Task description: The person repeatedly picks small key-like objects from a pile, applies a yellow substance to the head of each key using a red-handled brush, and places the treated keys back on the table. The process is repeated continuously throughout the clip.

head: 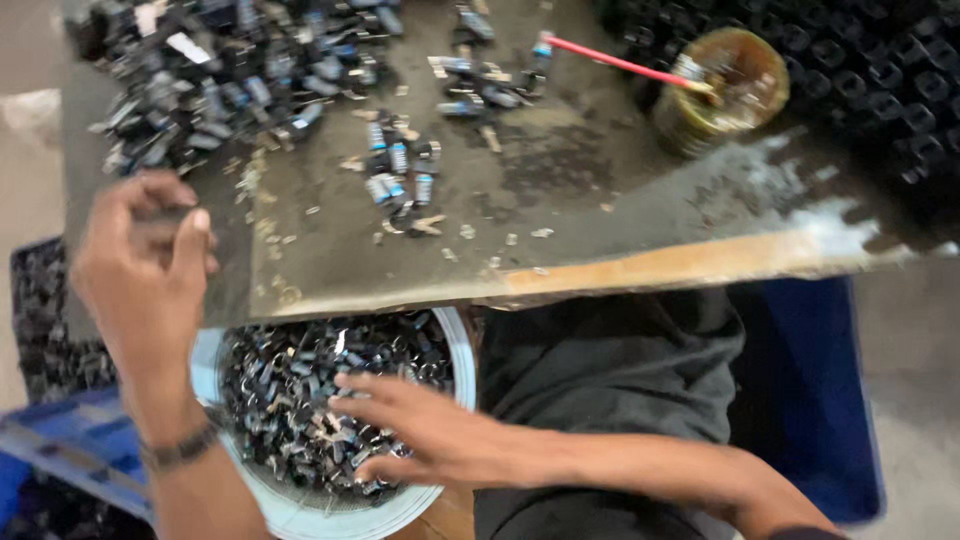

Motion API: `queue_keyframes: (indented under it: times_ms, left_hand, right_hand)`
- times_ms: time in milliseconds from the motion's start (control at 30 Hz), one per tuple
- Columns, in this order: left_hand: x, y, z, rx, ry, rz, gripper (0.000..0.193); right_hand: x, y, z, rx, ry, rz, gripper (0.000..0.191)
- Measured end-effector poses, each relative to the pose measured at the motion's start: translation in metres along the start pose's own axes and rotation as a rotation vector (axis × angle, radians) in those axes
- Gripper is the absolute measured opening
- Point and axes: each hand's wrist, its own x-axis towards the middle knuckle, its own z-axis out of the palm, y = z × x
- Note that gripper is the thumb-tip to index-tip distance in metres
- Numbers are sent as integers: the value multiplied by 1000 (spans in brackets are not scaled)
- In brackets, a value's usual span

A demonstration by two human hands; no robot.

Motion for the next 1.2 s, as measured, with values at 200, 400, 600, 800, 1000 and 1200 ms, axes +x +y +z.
queue_keyframes:
  times_ms: [200, 400, 600, 800, 1000, 1200]
  left_hand:
    - [69, -50, -45, 403, -132, 111, 88]
    - [106, -44, -48, 695, -283, 69, 94]
    - [134, -20, -34, 616, -255, 81, 115]
    - [158, 6, -11, 672, -167, 93, 137]
    - [169, 21, 12, 710, -228, 187, 140]
    - [166, 30, 23, 686, -250, 219, 132]
  right_hand:
    - [10, -25, -117, -366, 185, 15, 47]
    - [55, -9, -177, -910, 257, 184, 68]
    - [99, 21, -200, -1196, 355, 376, 101]
    - [142, 11, -192, -919, 472, 249, 86]
    - [174, -8, -197, -700, 562, 227, 57]
    - [222, -9, -210, -967, 611, 132, 87]
